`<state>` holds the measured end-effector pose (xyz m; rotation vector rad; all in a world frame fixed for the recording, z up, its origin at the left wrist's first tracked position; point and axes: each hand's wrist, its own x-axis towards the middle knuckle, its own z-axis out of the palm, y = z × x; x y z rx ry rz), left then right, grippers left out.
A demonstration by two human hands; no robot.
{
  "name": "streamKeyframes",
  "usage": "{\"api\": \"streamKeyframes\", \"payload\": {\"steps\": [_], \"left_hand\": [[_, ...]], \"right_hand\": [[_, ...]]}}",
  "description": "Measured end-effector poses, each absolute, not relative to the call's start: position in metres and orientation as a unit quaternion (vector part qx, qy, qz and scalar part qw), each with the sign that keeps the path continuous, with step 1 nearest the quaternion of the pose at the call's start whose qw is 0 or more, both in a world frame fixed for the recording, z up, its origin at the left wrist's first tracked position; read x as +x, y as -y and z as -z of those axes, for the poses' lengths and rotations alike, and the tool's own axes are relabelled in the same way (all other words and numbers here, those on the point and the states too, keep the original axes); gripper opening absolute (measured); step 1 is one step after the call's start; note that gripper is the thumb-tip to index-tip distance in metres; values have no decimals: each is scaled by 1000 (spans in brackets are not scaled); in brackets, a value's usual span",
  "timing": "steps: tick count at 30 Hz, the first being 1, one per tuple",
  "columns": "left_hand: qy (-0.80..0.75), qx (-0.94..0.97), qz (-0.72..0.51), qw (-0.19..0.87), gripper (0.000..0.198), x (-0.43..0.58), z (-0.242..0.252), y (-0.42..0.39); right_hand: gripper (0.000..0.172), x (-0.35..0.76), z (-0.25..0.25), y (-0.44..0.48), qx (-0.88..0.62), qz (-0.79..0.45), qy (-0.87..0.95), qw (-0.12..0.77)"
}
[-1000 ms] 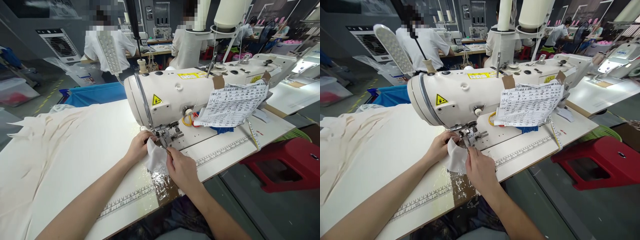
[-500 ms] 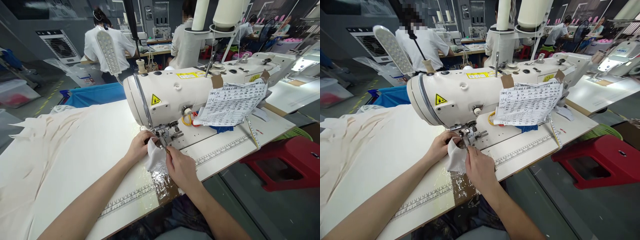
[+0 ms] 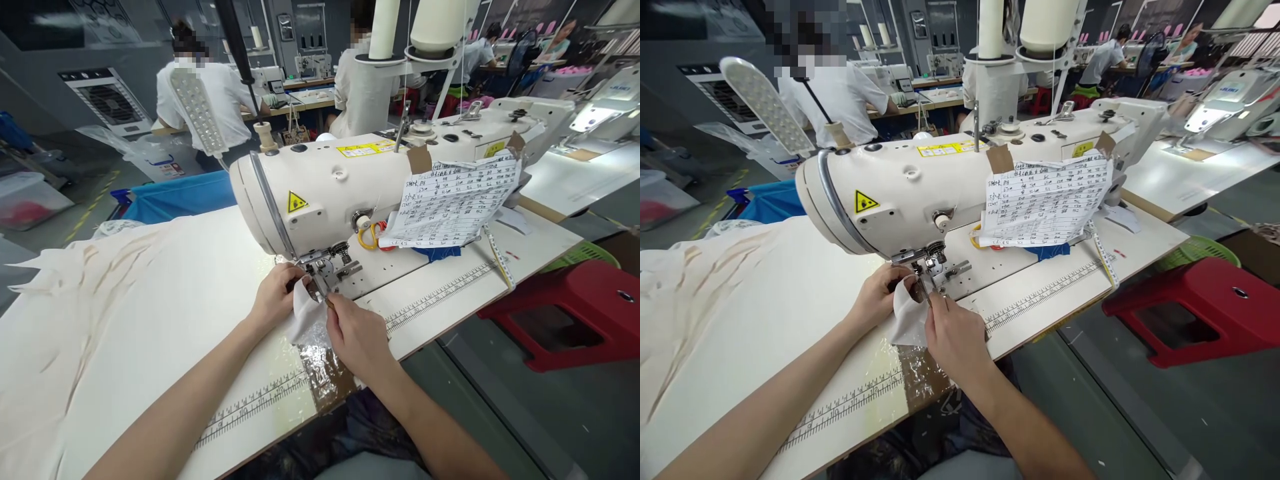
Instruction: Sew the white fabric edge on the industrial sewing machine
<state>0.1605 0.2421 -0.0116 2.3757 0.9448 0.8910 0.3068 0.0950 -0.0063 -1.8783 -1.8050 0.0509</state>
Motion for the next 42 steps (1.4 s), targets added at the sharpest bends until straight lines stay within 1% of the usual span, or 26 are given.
{"api": "streamKeyframes", "payload": {"steps": [6, 10, 13, 17, 22, 24, 27, 30, 34, 37, 39, 42], "left_hand": [[-344, 877, -286, 176, 27, 162, 7, -239], [-344, 888, -265, 152, 22, 163, 4, -238], [-352, 880, -274, 164, 19, 162, 5, -240], [-352, 863, -300, 203, 22, 158, 9, -242], [-337, 864, -318, 199, 22, 156, 9, -241], [-332, 871, -314, 178, 20, 156, 9, -240], [-314, 892, -305, 116, 15, 155, 11, -239], [-278, 915, -283, 68, 20, 154, 10, -240], [-223, 944, -228, 85, 25, 147, 1, -241], [-181, 961, -194, 78, 35, 143, -9, -237], [-180, 967, -171, 53, 40, 144, -12, -231], [-207, 966, -151, 22, 38, 151, -13, -217]], "right_hand": [[28, 306, 4, -96, -704, -30, 669, 235], [30, 307, 2, -96, -701, -27, 674, 233], [31, 307, 2, -95, -701, -34, 670, 240], [30, 306, 3, -95, -703, -36, 668, 240], [29, 306, 1, -96, -708, -32, 668, 225], [30, 305, 0, -97, -710, -29, 670, 215], [29, 304, 0, -97, -712, -17, 674, 196], [29, 301, 2, -97, -712, -2, 675, 193], [30, 301, 3, -88, -707, 7, 668, 230], [26, 304, 4, -62, -691, -20, 658, 297], [25, 307, 5, -37, -672, -101, 638, 363], [23, 309, 12, -3, -627, -292, 567, 448]]}}
